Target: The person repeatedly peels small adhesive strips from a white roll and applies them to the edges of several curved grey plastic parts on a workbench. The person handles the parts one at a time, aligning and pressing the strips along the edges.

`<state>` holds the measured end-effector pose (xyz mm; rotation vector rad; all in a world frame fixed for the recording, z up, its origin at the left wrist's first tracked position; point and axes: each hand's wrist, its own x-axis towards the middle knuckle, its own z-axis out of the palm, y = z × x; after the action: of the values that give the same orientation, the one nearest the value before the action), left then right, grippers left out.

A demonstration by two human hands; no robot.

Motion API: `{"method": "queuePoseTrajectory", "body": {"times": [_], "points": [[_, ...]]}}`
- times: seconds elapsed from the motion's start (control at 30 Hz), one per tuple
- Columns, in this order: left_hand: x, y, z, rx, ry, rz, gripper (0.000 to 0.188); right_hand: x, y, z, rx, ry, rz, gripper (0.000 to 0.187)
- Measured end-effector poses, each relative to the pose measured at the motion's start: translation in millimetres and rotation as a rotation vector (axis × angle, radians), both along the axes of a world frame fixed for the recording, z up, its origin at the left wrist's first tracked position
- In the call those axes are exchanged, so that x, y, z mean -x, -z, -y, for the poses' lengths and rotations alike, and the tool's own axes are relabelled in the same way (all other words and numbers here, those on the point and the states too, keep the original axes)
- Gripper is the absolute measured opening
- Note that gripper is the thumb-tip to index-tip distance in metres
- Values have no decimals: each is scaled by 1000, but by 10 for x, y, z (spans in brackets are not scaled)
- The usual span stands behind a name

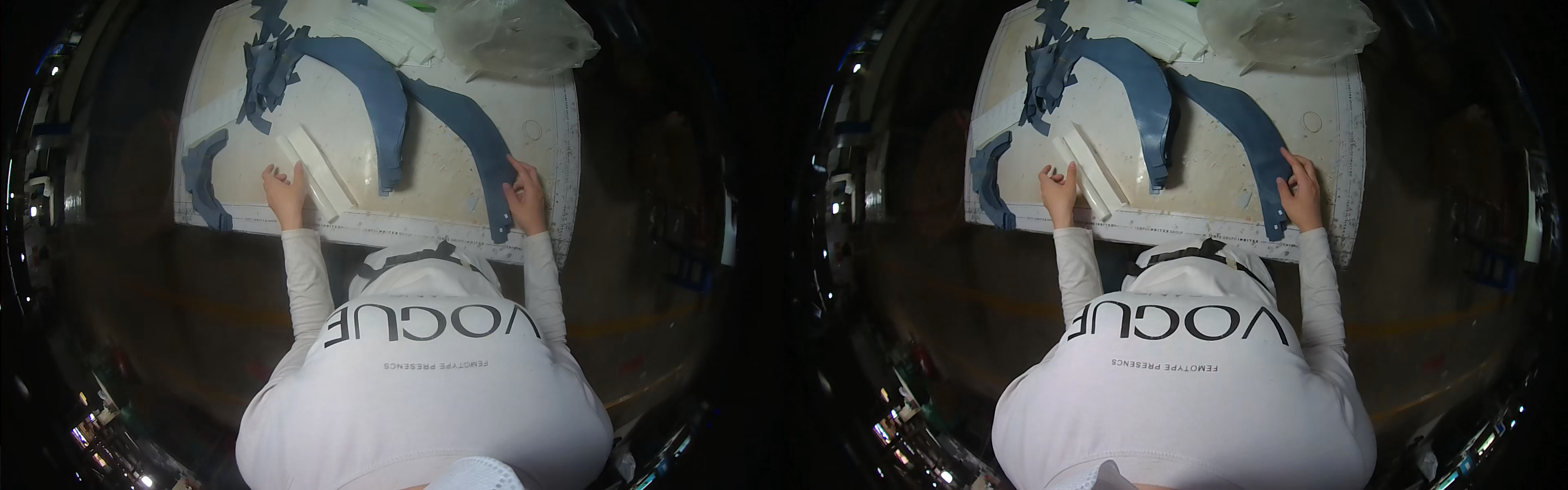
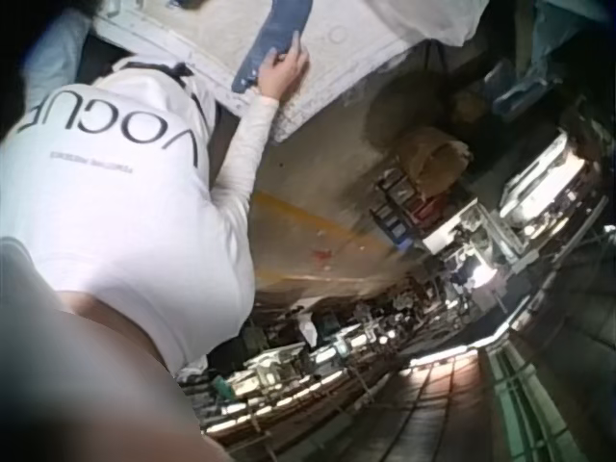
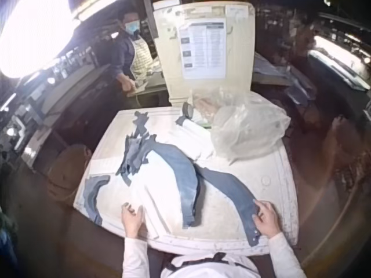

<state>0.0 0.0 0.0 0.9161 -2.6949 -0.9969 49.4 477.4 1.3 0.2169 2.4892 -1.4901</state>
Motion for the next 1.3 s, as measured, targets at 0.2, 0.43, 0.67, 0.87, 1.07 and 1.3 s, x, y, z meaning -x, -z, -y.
{"method": "queuePoseTrajectory", "body": {"times": [0.2,0.43,0.67,0.87,1.07,1.3], "points": [[-164,43,-354,-94,-35,-62,79,-218,60,642,-592,120,-338,91],[-247,-227,-272,-1088,-30,-320,49,-185,-340,773,-497,117,-488,87],[-437,-784,-578,-1311,165,-516,55,270,-1144,1283,162,-144,-551,33],[-606,-875,-824,-1320,331,-407,59,731,-1211,1730,330,-281,-508,41],[-739,-988,-872,-1305,595,-412,76,737,-1334,1604,222,-477,-380,37],[-372,-1244,-671,-1590,286,-39,102,699,-1712,1249,-242,-644,-845,26]]}}
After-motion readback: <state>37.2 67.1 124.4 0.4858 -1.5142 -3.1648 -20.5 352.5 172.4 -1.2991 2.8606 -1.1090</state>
